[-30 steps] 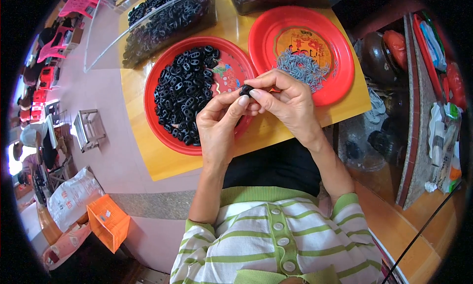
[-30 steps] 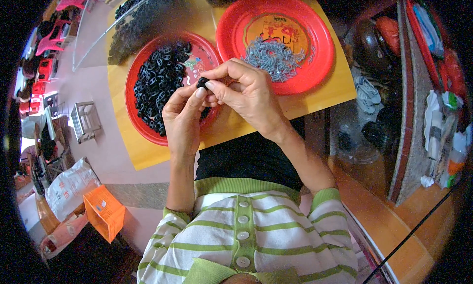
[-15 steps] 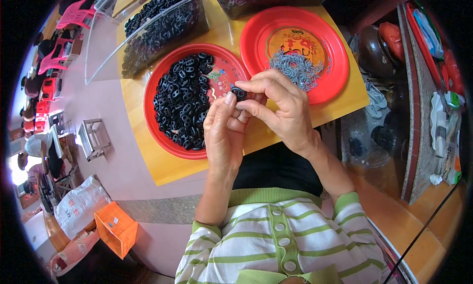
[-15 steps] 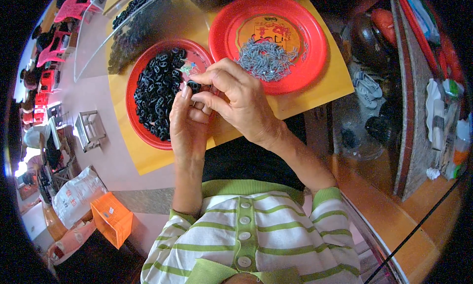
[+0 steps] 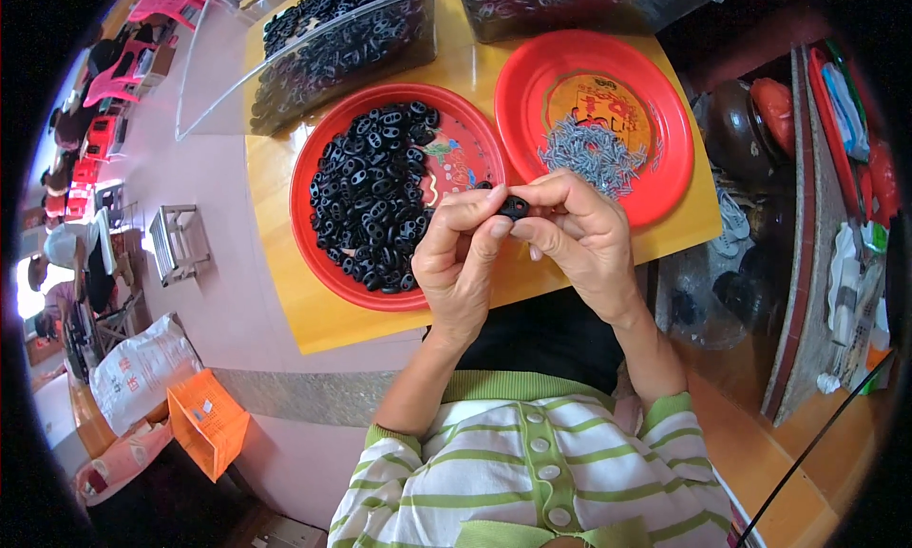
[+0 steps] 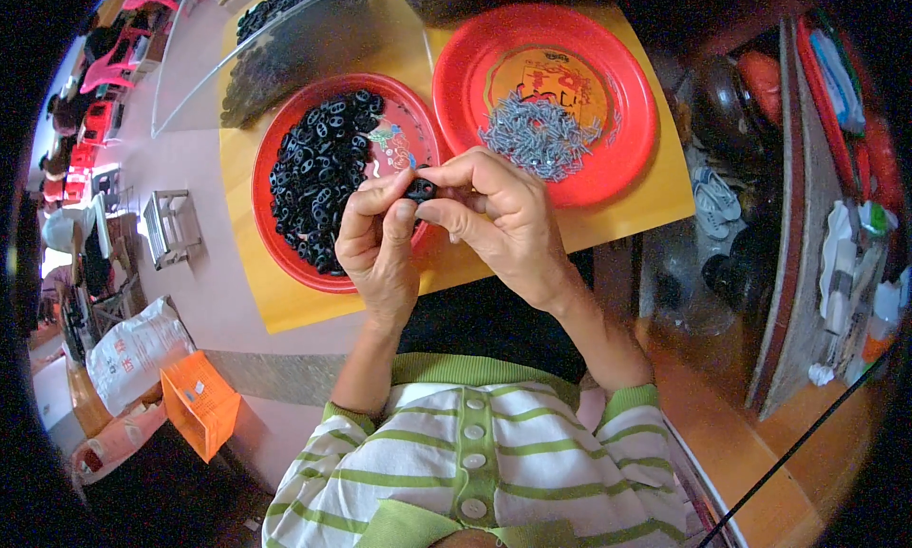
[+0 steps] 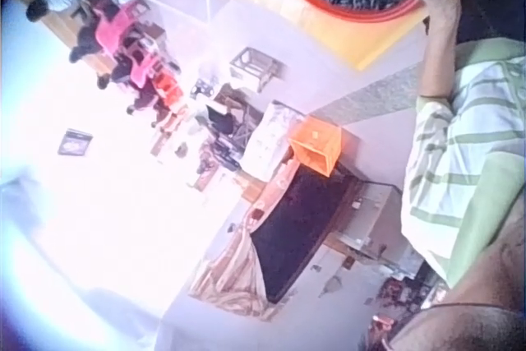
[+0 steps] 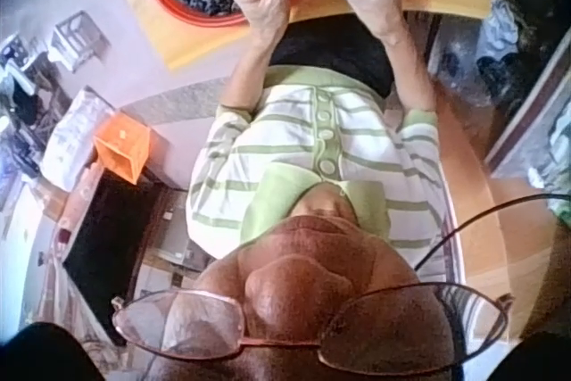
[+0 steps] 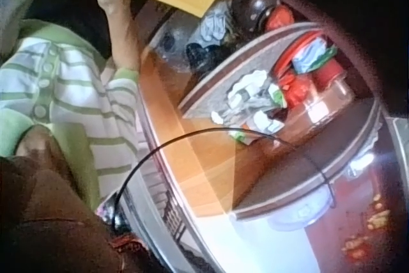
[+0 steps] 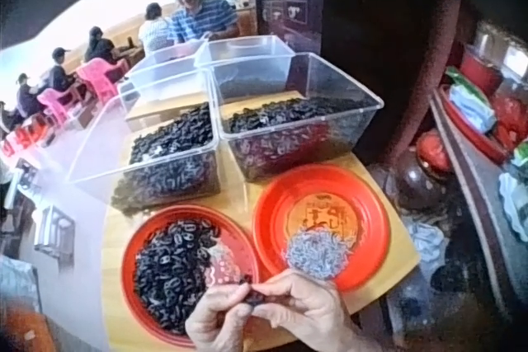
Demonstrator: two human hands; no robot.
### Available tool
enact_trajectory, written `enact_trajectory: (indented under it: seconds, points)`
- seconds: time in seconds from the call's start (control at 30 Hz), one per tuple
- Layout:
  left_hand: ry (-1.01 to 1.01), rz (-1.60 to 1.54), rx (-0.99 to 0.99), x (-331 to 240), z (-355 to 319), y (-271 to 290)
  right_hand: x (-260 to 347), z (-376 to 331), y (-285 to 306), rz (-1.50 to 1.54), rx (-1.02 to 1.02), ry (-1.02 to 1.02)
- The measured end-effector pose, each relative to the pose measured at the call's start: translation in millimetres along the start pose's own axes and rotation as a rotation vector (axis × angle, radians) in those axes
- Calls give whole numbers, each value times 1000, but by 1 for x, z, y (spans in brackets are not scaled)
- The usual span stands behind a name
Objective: The person assembles plastic cord locks by taking metal springs and plastic components from plates and fitting the springs into the plastic components by hand.
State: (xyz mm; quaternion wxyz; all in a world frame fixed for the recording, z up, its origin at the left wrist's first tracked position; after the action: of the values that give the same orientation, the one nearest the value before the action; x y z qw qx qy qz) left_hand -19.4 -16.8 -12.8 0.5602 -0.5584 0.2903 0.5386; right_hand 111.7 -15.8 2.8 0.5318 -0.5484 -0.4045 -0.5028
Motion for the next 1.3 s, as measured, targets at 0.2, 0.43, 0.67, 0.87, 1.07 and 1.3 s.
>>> enact_trajectory:
  seconds: [0.2, 0.43, 0.67, 0.87, 1.07, 1.3]
  points:
    - [-66, 39, -67, 2, 6, 6, -3, 9, -8, -58, 22, 4]
    - [-50, 79, -78, -4, 25, 10, -1, 30, -16, -107, 113, -1]
    - [-461, 975, 217, -10, 83, 10, 90, 132, 13, -488, -285, 601]
    - [-553, 1222, 284, 6, 96, 10, 118, 158, 28, -701, -385, 788]
    - [-451, 1159, 339, 9, 96, 9, 37, 127, 104, -768, -155, 440]
    - [-397, 1132, 419, 2, 84, 1, -5, 87, 120, -872, -81, 133]
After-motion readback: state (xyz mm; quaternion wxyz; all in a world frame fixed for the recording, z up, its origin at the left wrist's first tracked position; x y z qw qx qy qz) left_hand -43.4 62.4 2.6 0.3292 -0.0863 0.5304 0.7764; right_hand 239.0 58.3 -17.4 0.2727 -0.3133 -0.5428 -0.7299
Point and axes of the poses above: each hand's wrist, its own z-axis towards the middle knuckle, its own y-axis out of the back of the hand, x = y × z, the point moved 5 cm from there along z, towards the middle knuckle, and after that the axes turned 13 degrees about -x, right-handed, at the moved point
